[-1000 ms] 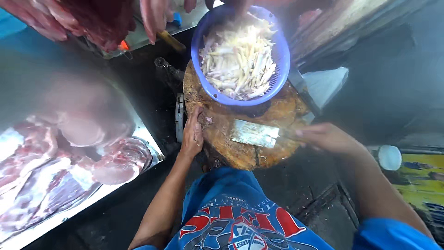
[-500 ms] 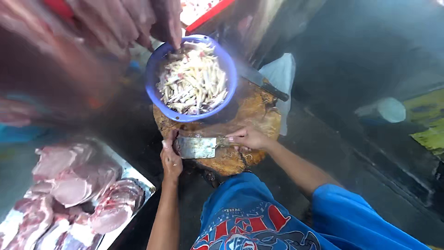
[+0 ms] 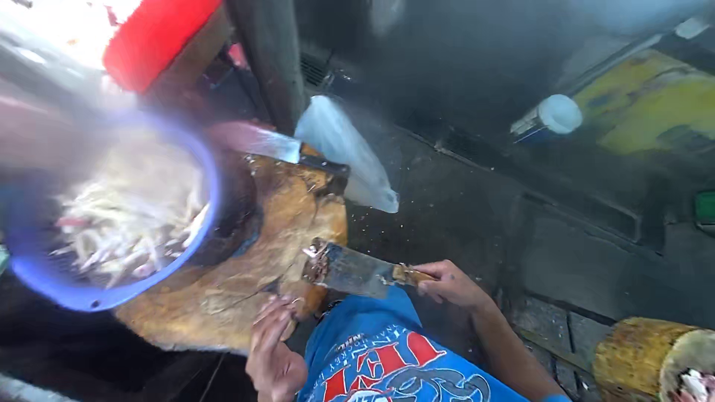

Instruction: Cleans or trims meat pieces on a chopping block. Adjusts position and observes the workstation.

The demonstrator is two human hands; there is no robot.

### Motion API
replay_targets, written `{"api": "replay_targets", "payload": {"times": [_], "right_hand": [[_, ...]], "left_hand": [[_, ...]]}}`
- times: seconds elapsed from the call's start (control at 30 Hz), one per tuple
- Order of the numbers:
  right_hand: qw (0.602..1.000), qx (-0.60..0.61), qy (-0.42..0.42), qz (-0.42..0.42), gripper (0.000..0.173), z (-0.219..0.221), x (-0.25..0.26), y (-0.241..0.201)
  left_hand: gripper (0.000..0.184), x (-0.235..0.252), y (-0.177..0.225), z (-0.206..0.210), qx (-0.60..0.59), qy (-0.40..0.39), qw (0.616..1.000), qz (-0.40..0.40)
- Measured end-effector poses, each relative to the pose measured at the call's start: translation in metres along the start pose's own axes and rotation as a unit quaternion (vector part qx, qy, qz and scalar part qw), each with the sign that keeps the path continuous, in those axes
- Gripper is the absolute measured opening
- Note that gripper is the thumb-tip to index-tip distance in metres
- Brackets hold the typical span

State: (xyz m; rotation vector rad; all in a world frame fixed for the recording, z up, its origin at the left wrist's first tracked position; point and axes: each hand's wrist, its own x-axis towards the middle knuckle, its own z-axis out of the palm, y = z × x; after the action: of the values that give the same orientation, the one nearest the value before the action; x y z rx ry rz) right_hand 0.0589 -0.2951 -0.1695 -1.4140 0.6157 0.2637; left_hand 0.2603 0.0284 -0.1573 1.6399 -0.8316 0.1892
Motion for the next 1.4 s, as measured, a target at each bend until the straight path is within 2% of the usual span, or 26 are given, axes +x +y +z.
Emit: {"api": "replay_targets", "payload": {"times": [0.07, 0.13, 0.2, 0.27, 0.33, 0.37, 0.43, 0.47, 0.57, 0.67, 0.7, 0.77, 0.83, 0.9, 1.0, 1.07, 1.1, 1.17, 1.23, 1.3, 1.33, 1.4], "right_hand": [[0.996, -0.013, 0.082, 0.02, 0.047, -0.05, -0.032, 0.005], [0.987, -0.026, 0.157, 0.015, 0.045, -0.094, -0.055, 0.012], [0.977, -0.033, 0.212, -0.01, 0.043, -0.131, -0.068, 0.016], [0.967, -0.049, 0.25, -0.021, 0.042, -0.159, -0.069, 0.015], [0.962, -0.066, 0.263, -0.021, 0.041, -0.181, -0.061, 0.009], [0.961, -0.076, 0.265, -0.017, 0.041, -0.191, -0.053, 0.004], [0.961, -0.102, 0.258, -0.011, 0.042, -0.208, -0.033, -0.006], [0.962, -0.111, 0.249, -0.006, 0.043, -0.215, -0.022, -0.01], [0.97, -0.13, 0.207, -0.004, 0.045, -0.229, 0.015, -0.019], [0.965, -0.21, 0.157, -0.033, 0.043, -0.232, 0.059, -0.019], [0.95, -0.27, 0.143, -0.057, 0.041, -0.229, 0.077, -0.017], [0.887, -0.431, 0.129, -0.1, 0.039, -0.208, 0.12, -0.008], [0.815, -0.562, 0.126, -0.069, 0.039, -0.169, 0.155, 0.002], [0.785, -0.607, 0.127, 0.006, 0.041, -0.138, 0.171, 0.009], [0.802, -0.572, 0.161, 0.059, 0.044, -0.14, 0.158, 0.026], [0.835, -0.521, 0.173, 0.04, 0.046, -0.153, 0.126, 0.045], [0.862, -0.476, 0.172, 0.037, 0.046, -0.159, 0.11, 0.051], [0.913, -0.378, 0.147, 0.048, 0.042, -0.162, 0.084, 0.059], [0.944, -0.298, 0.122, 0.068, 0.038, -0.161, 0.06, 0.075], [0.949, -0.289, 0.093, 0.087, 0.035, -0.167, 0.027, 0.082], [0.944, -0.309, 0.075, 0.085, 0.033, -0.164, 0.021, 0.082], [0.92, -0.377, 0.027, 0.099, 0.035, -0.142, 0.026, 0.08]], "left_hand": [[0.046, -0.009, -0.008, 0.062, -0.043, -0.047, 0.995, -0.079], [0.049, -0.008, -0.013, 0.126, -0.075, -0.113, 0.972, -0.19], [0.039, 0.005, -0.028, 0.194, -0.069, -0.189, 0.921, -0.332], [0.039, 0.024, -0.065, 0.261, -0.058, -0.25, 0.85, -0.461], [0.06, 0.047, -0.11, 0.317, -0.038, -0.253, 0.796, -0.548], [0.071, 0.058, -0.133, 0.341, -0.032, -0.228, 0.783, -0.578], [0.078, 0.073, -0.176, 0.38, 0.009, -0.167, 0.784, -0.598], [0.075, 0.077, -0.191, 0.389, 0.057, -0.171, 0.783, -0.595], [0.055, 0.07, -0.202, 0.386, 0.213, -0.212, 0.767, -0.566], [0.055, 0.037, -0.188, 0.358, 0.222, -0.207, 0.777, -0.552], [0.056, 0.024, -0.185, 0.349, 0.218, -0.206, 0.784, -0.543], [0.055, 0.005, -0.18, 0.334, 0.237, -0.201, 0.796, -0.52], [0.054, 0.003, -0.172, 0.325, 0.249, -0.215, 0.791, -0.516], [0.054, 0.008, -0.172, 0.319, 0.219, -0.236, 0.788, -0.524], [0.052, 0.002, -0.175, 0.305, 0.081, -0.228, 0.809, -0.535], [0.055, -0.032, -0.167, 0.292, -0.021, -0.22, 0.805, -0.55], [0.058, -0.055, -0.159, 0.283, -0.031, -0.221, 0.793, -0.567], [0.061, -0.11, -0.143, 0.248, 0.031, -0.262, 0.752, -0.604], [0.063, -0.174, -0.124, 0.209, 0.13, -0.368, 0.66, -0.642], [0.073, -0.246, -0.095, 0.187, 0.157, -0.428, 0.572, -0.682], [0.074, -0.275, -0.091, 0.177, 0.145, -0.422, 0.56, -0.698], [0.065, -0.316, -0.08, 0.155, 0.078, -0.382, 0.588, -0.709]]}}
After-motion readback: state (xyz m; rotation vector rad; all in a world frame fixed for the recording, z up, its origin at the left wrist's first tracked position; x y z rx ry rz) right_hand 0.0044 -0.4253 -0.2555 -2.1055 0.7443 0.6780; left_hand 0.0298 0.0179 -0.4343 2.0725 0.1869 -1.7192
